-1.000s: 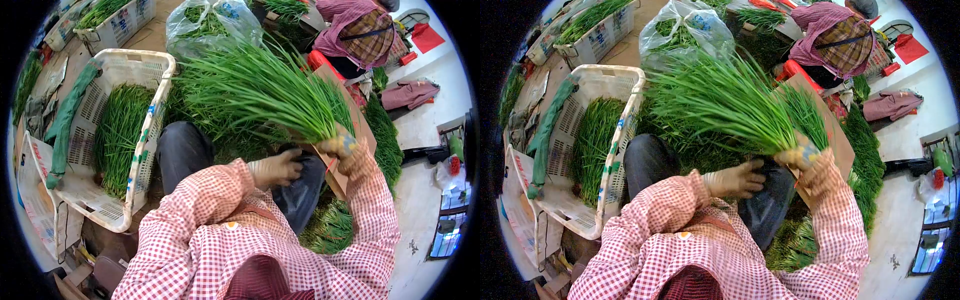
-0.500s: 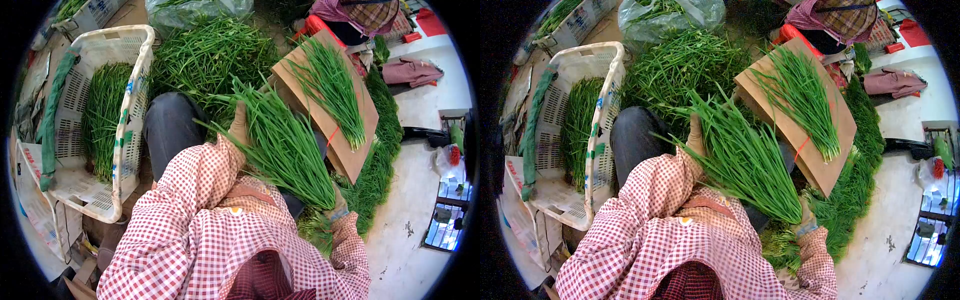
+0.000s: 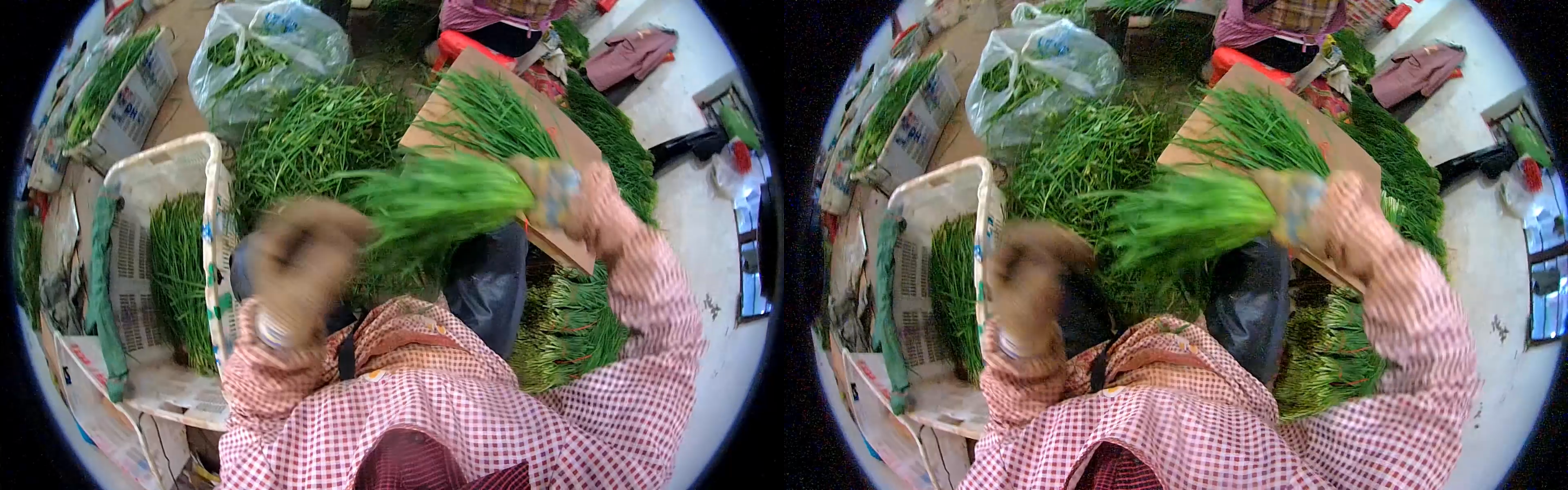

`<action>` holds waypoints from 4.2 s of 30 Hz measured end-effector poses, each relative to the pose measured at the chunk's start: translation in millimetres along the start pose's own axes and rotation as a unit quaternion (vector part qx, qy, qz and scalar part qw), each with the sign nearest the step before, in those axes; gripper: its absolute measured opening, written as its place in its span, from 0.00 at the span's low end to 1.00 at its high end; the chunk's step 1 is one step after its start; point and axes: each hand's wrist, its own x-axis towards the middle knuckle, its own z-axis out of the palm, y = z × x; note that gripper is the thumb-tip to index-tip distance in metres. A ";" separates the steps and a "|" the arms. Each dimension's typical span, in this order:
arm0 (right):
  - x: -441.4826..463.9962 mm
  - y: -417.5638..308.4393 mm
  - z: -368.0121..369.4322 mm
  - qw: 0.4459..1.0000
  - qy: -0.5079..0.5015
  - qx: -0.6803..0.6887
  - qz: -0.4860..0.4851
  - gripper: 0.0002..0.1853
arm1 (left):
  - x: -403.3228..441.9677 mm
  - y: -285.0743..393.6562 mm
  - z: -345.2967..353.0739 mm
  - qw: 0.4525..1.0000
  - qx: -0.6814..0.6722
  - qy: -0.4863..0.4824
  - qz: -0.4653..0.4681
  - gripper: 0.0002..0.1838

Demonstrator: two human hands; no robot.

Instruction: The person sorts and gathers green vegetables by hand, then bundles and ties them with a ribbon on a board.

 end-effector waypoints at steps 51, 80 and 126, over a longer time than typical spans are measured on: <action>47.3 280.4 -80.5 0.975 0.102 -0.040 0.195 0.30 | 196.1 -176.4 395.0 0.559 0.598 -0.525 0.231 0.64; -40.2 188.1 -85.1 0.943 0.148 -0.297 0.018 0.49 | 182.7 -176.6 392.3 0.577 0.619 -0.504 0.174 0.60; 72.4 246.7 -114.7 0.991 0.015 -0.126 0.038 0.60 | 220.6 -229.4 298.0 0.949 0.284 -0.098 -0.098 0.16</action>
